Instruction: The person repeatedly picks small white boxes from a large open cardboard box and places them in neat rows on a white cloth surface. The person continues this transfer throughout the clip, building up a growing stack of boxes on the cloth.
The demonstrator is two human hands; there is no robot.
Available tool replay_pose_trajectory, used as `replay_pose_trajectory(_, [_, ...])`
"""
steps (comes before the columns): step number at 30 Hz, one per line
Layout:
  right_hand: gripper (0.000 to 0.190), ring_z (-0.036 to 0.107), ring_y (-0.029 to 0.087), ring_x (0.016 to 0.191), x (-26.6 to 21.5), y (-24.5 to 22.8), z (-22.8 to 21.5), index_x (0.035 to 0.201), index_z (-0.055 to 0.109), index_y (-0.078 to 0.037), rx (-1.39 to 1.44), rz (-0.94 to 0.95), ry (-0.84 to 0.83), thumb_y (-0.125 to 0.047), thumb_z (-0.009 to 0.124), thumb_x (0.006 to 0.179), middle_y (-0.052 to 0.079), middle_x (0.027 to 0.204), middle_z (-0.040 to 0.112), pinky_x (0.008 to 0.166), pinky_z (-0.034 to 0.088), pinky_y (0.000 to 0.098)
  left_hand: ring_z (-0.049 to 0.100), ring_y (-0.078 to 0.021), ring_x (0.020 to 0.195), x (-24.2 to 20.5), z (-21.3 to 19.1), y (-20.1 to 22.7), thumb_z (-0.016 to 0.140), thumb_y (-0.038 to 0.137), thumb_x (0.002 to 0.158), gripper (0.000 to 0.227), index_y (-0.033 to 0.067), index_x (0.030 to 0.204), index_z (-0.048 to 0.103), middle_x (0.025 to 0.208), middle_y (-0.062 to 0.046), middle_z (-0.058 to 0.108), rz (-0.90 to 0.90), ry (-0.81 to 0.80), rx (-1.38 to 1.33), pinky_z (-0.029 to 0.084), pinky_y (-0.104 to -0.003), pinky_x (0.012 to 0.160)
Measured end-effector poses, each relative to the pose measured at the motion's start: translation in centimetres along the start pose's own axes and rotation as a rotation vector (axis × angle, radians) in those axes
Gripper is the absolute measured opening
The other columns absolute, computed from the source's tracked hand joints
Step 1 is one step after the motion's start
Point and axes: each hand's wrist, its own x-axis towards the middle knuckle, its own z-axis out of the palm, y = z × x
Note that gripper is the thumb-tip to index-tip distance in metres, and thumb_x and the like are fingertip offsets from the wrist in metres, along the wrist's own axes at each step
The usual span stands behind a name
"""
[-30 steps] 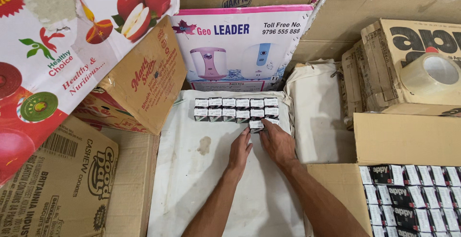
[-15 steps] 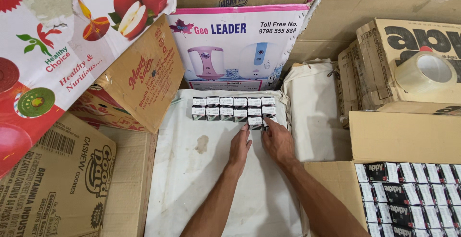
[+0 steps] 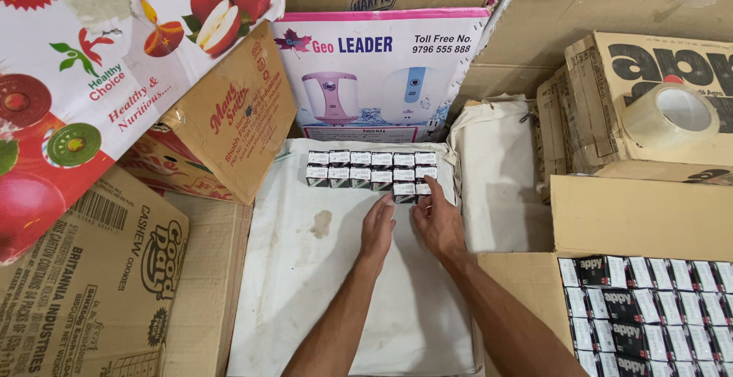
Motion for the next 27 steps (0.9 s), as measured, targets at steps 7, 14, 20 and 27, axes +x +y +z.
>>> replay_pose_trajectory(7, [0.068, 0.076, 0.031, 0.094, -1.0, -0.8, -2.1, 0.149, 0.047, -0.014, 0.111, -0.047, -0.069, -0.014, 0.071, 0.086, 0.014, 0.099, 0.076, 0.082, 0.063, 0.0403, 0.037, -0.0397, 0.146, 0.7, -1.1, -1.4, 0.067, 0.009, 0.091, 0.050, 0.0077, 0.141, 0.058, 0.149, -0.022, 0.052, 0.219, 0.012, 0.222, 0.027, -0.062, 0.117])
replay_pose_trajectory(14, [0.055, 0.061, 0.034, 0.129, -4.5, -2.8, -8.1, 0.144, 0.057, -0.015, 0.040, -0.380, -0.179, -0.017, 0.067, 0.091, 0.011, 0.135, 0.067, 0.110, 0.047, 0.0476, 0.029, -0.0416, 0.150, -8.3, 0.9, 6.0, 0.056, 0.004, 0.085, 0.067, 0.0032, 0.150, 0.044, 0.161, -0.026, 0.032, 0.417, -0.205, 0.678, 0.025, -0.054, 0.123])
replay_pose_trajectory(20, [0.060, 0.045, 0.040, 0.142, -8.1, -1.4, -13.8, 0.144, 0.056, -0.012, 0.086, -0.419, -0.245, -0.018, 0.071, 0.087, 0.015, 0.145, 0.058, 0.119, 0.035, 0.0540, 0.021, -0.0379, 0.153, -14.1, 3.9, 7.3, 0.054, 0.007, 0.084, 0.075, 0.0072, 0.157, 0.035, 0.166, -0.021, 0.024, 0.394, -0.332, 0.752, 0.022, -0.051, 0.124])
replay_pose_trajectory(27, [0.055, 0.046, 0.042, 0.142, -11.2, 4.4, -19.8, 0.143, 0.058, -0.009, 0.117, -0.381, -0.178, -0.012, 0.068, 0.088, 0.017, 0.146, 0.059, 0.118, 0.035, 0.0561, 0.026, -0.0399, 0.151, -18.3, 9.9, 4.5, 0.057, 0.010, 0.084, 0.073, 0.0072, 0.155, 0.038, 0.164, -0.023, 0.026, 0.423, -0.399, 0.751, 0.034, -0.052, 0.118])
